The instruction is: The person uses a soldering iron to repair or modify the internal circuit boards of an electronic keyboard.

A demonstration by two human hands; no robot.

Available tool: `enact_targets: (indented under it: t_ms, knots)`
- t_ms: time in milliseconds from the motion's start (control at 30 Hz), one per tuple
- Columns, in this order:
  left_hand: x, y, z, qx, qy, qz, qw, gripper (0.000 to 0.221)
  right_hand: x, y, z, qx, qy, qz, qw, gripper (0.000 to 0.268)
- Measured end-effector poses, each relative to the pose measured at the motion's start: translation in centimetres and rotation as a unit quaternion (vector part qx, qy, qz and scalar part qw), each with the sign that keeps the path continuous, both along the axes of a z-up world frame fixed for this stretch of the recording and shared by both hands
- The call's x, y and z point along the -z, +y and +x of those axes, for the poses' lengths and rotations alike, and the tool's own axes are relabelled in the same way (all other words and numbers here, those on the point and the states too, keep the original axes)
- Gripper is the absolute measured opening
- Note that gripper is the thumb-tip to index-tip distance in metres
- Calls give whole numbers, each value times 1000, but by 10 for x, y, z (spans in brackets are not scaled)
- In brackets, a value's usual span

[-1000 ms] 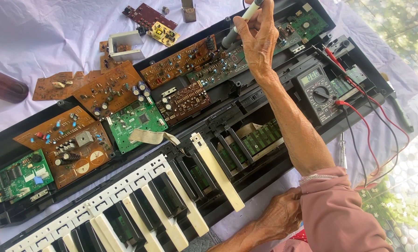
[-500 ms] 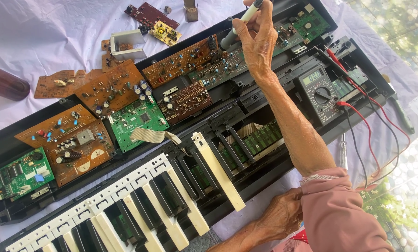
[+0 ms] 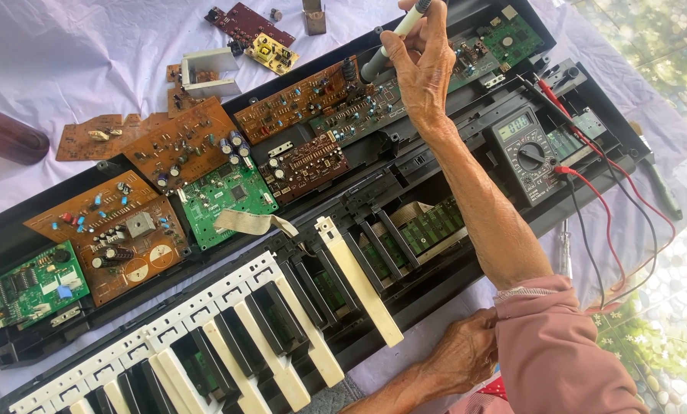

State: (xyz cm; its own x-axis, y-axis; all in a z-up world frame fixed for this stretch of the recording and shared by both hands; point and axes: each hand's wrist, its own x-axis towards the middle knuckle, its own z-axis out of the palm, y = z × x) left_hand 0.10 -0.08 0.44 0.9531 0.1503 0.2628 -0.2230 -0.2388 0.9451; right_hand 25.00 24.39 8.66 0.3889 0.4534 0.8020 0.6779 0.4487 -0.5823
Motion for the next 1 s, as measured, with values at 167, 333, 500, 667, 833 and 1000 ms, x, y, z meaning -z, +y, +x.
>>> enact_targets:
  t_ms: [167, 333, 500, 667, 833, 1000]
  knots:
    - [2, -2, 0, -11, -17, 9, 1000, 21, 0, -1, -1, 5, -1, -4, 1000, 49]
    - [5, -2, 1, -4, -3, 1, 1000, 18, -2, -1, -3, 7, -4, -8, 1000, 48]
    - [2, -1, 0, 0, -7, 1, 1000, 19, -2, 0, -3, 16, -20, -8, 1000, 45]
    - [-3, 2, -2, 11, -9, -12, 1000, 35, 2, 3, 0, 3, -33, -12, 999, 44]
    - [8, -2, 0, 6, -3, -1, 1000, 9, 7, 5, 7, -8, -26, 8, 1000, 51]
    - [-1, 1, -2, 11, -6, -11, 1000, 36, 12, 2, 18, 19, -17, 12, 1000, 54]
